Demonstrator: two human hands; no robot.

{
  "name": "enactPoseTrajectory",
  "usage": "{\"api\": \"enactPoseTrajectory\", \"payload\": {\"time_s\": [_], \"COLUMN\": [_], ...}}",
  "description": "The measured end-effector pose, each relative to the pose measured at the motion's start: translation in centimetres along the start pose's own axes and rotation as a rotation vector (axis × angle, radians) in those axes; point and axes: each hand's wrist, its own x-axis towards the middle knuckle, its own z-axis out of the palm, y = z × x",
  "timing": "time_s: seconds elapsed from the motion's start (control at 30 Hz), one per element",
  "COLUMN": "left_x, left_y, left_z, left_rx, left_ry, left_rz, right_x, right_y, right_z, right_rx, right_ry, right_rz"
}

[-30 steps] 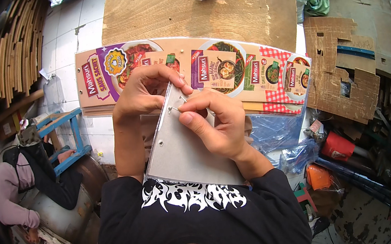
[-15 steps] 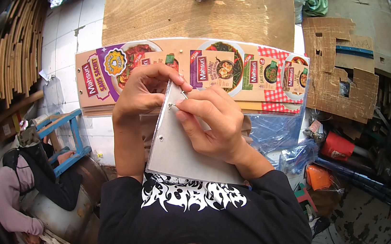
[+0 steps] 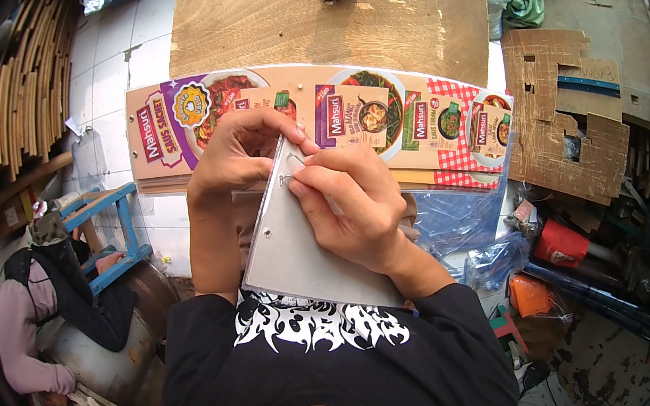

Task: The person prepares a stack of sauce sachet packaging labels by hand, aligning the sheets and inserting a metal pin through pre-punched holes in the corners to secure the bundle.

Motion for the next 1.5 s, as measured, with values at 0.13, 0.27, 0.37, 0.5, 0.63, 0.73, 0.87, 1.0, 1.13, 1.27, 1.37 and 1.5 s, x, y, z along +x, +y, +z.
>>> {"api": "enactPoseTrajectory", "payload": {"time_s": [0.13,0.27,0.37,0.5,0.63,0.73,0.87,1.0,1.13,1.27,1.37,1.5], "left_x": [0.04,0.04,0.07,0.07,0.04,-0.01,0.00,0.04,0.01,0.01,0.01,-0.01], "left_y": [0.14,0.17,-0.02,0.03,-0.03,-0.11,-0.08,-0.04,0.13,0.36,-0.03,0.06], "left_z": [-0.01,-0.03,-0.08,-0.03,-0.02,-0.14,-0.17,-0.04,-0.02,0.21,0.10,0.12], "left_rx": [-0.002,-0.001,0.000,0.021,-0.005,0.013,0.026,0.013,-0.006,-0.031,-0.023,-0.007], "left_ry": [-0.006,-0.006,-0.012,-0.014,-0.010,-0.014,-0.016,-0.011,-0.008,0.007,-0.021,-0.017], "left_rz": [-0.002,0.001,0.022,0.032,0.037,0.041,0.034,0.038,0.011,-0.024,0.041,0.016], "right_x": [-0.03,-0.08,-0.17,-0.07,0.10,0.04,-0.15,-0.13,-0.20,-0.19,-0.19,-0.42], "right_y": [0.00,-0.15,-0.14,-0.13,0.06,0.12,0.34,0.30,0.37,0.24,-0.01,-0.10], "right_z": [0.06,0.02,-0.01,-0.13,-0.16,-0.25,-0.09,0.02,0.05,-0.02,-0.19,-0.14], "right_rx": [-0.002,-0.006,0.010,0.040,0.067,0.095,0.103,0.065,0.061,0.074,0.061,0.055], "right_ry": [0.006,0.005,0.000,-0.011,-0.035,-0.047,-0.036,-0.015,-0.004,-0.004,-0.011,-0.007], "right_rz": [0.008,0.024,0.040,0.072,0.078,0.102,0.098,0.067,0.056,0.065,0.068,0.067]}}
